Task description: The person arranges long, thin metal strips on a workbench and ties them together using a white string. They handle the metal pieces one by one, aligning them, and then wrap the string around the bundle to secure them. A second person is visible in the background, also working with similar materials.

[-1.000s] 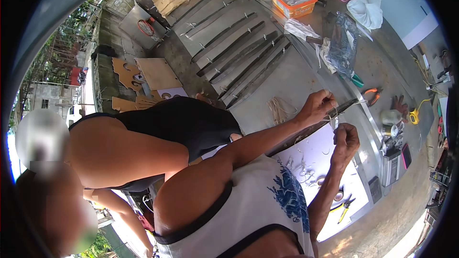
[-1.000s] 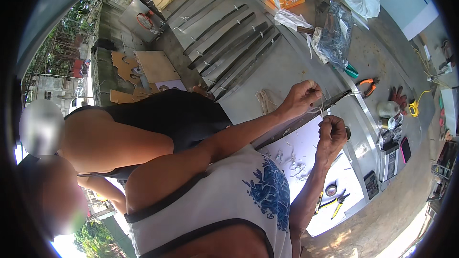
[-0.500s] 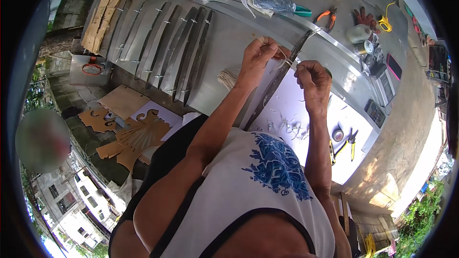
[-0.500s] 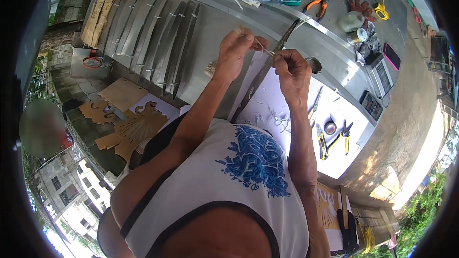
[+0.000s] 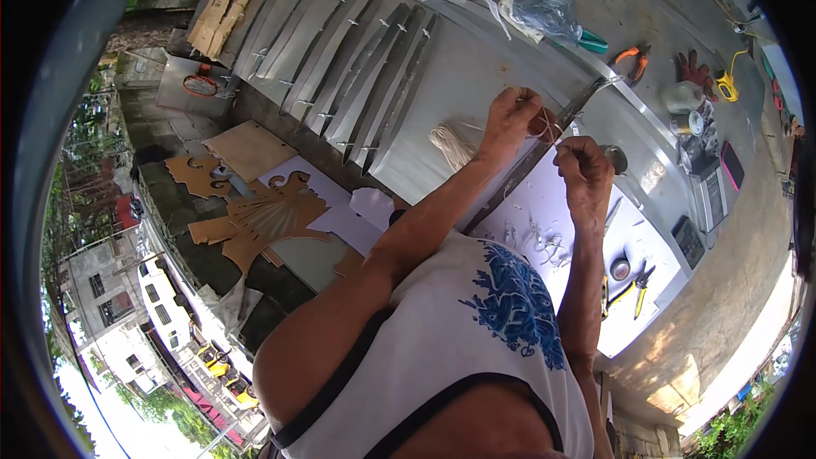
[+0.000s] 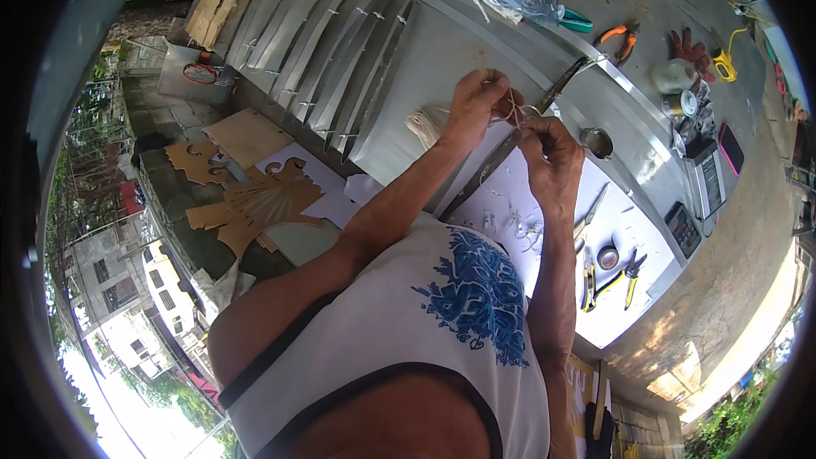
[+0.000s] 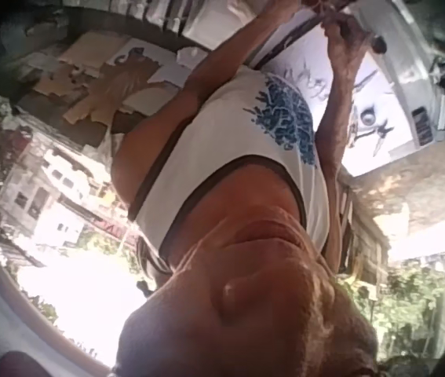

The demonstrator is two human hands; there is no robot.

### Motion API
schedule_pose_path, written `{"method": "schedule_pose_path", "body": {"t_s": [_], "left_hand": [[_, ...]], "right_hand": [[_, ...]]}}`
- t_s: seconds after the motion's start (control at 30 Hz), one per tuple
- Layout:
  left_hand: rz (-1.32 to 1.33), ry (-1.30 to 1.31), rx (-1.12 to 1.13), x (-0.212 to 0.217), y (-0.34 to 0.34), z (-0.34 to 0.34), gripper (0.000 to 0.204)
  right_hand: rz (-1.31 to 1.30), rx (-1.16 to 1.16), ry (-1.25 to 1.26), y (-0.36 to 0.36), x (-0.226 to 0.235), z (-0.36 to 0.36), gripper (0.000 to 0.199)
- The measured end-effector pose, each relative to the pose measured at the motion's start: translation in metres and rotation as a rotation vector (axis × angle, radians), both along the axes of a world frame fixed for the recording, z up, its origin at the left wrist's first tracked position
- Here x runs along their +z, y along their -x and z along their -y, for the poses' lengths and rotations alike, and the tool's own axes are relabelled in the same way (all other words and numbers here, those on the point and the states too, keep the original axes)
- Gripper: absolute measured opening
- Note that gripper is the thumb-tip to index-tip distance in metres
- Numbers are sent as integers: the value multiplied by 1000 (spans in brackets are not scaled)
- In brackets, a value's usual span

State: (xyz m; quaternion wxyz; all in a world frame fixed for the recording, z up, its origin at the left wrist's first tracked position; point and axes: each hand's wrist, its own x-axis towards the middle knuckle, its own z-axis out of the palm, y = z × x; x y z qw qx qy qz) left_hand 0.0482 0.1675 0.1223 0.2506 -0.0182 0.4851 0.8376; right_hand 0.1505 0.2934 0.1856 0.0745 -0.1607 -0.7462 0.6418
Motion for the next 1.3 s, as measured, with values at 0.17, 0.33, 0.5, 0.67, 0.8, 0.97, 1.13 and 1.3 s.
{"method": "schedule_pose_path", "body": {"t_s": [0.17,0.33,0.5,0.67,0.8,0.97,1.13,1.3], "left_hand": [[70,-139,-137,19,-7,13,37],[-56,-62,-273,19,-22,19,67],[14,-122,-160,18,-33,19,70],[-4,-115,-128,20,-37,23,71],[-88,-10,-138,33,-42,32,71],[-188,101,-169,48,-49,38,67],[-193,119,-166,48,-53,44,55],[-105,68,-185,41,-55,45,30]], "right_hand": [[50,-100,106,3,4,-4,15],[-15,-103,141,2,4,-6,14],[-38,-71,157,-2,6,-3,14],[-112,-90,275,-7,12,6,20],[-94,-42,159,-11,22,13,24],[-94,28,-7,-18,-9,5,18],[-102,33,-212,-22,-7,10,14],[-171,28,-398,-25,0,14,12]]}}
